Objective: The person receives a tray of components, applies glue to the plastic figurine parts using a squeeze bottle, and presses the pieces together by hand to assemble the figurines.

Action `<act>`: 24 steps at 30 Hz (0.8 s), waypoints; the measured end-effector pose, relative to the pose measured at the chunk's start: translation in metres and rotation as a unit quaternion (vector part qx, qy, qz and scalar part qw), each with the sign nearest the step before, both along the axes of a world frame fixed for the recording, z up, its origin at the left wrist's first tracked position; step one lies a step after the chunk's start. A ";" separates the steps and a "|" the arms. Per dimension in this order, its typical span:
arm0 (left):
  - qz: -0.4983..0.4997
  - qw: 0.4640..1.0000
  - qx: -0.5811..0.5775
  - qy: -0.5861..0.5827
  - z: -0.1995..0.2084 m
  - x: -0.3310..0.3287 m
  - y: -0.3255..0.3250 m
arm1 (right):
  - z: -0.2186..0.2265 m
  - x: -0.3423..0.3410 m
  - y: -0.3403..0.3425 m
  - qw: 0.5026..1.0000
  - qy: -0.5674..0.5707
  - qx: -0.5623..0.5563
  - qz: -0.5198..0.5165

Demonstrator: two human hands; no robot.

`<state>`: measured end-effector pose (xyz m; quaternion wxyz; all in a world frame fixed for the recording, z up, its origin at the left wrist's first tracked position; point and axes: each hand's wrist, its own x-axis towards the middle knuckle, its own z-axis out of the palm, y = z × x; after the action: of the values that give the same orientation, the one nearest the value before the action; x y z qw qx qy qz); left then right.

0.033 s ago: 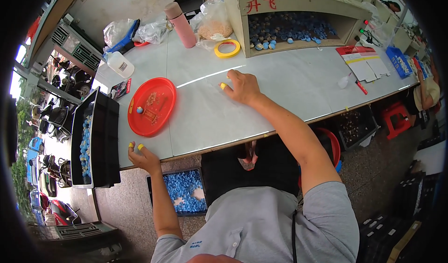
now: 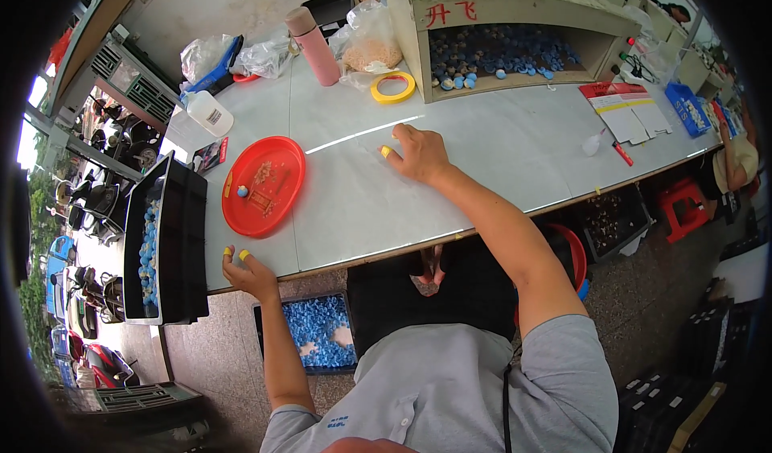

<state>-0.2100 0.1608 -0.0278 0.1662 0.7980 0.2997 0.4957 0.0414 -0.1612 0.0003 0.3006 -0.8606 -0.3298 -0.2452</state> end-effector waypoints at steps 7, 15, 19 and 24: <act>0.005 1.000 0.014 0.014 0.001 0.001 0.000 | 0.001 0.001 0.002 1.000 -0.010 0.016 0.016; -0.018 1.000 0.003 -0.007 -0.009 0.001 -0.001 | -0.001 -0.001 -0.008 0.997 0.026 -0.013 0.073; 0.005 1.000 -0.022 -0.002 -0.014 -0.014 0.005 | 0.007 -0.006 -0.001 0.986 0.134 -0.030 0.097; 0.046 0.996 -0.038 0.061 -0.010 -0.018 0.004 | 0.012 0.002 -0.006 0.957 0.267 0.007 0.117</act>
<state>-0.2284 0.1646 -0.0379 0.1546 0.8052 0.3646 0.4414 0.0435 -0.1674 0.0118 0.4101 -0.8481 -0.3343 0.0276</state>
